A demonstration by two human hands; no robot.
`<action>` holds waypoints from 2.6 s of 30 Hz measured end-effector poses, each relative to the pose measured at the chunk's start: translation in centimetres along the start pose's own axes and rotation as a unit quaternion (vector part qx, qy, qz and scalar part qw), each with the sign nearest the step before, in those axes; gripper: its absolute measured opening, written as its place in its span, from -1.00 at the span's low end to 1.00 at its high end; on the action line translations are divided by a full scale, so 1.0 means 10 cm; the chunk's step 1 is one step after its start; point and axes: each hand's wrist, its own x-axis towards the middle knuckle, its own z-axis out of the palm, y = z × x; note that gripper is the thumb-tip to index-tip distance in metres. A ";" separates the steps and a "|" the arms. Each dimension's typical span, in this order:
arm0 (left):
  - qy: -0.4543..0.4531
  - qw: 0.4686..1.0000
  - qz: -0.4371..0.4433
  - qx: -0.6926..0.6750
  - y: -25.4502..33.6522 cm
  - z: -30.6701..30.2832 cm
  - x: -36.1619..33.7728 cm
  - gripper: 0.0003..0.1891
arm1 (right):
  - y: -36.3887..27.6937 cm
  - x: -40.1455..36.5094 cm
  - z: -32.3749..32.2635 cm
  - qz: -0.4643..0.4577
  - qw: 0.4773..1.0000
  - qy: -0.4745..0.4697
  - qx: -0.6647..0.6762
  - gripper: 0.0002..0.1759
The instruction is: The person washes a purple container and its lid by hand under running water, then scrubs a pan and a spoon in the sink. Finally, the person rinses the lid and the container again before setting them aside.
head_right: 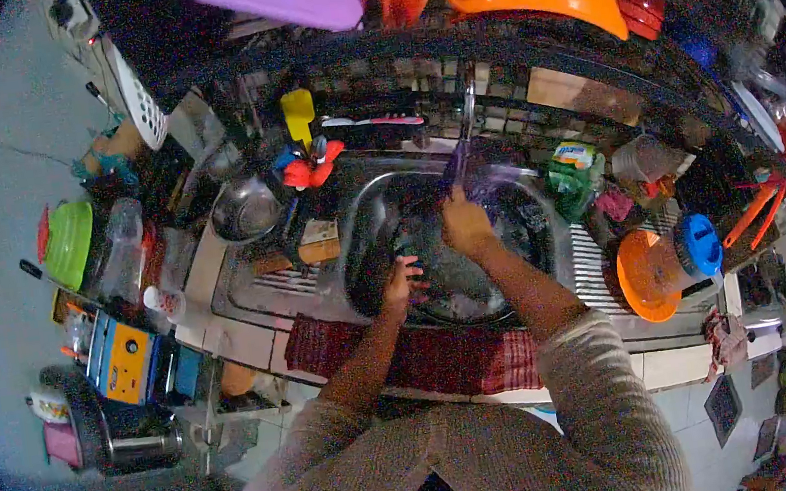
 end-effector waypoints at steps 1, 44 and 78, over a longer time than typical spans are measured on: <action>-0.008 1.000 -0.007 -0.017 0.00 0.00 0.00 -0.40 | -0.01 0.02 0.00 0.004 1.000 0.014 -0.017 -0.64; 0.004 0.998 -0.047 -0.035 -0.26 -0.13 0.23 -0.44 | 0.05 -0.06 0.09 -0.108 0.984 0.003 0.140 -0.23; -0.104 0.968 -0.160 -0.160 0.24 1.08 0.78 -0.71 | 0.65 -0.87 0.13 0.232 0.380 -0.020 0.895 -0.31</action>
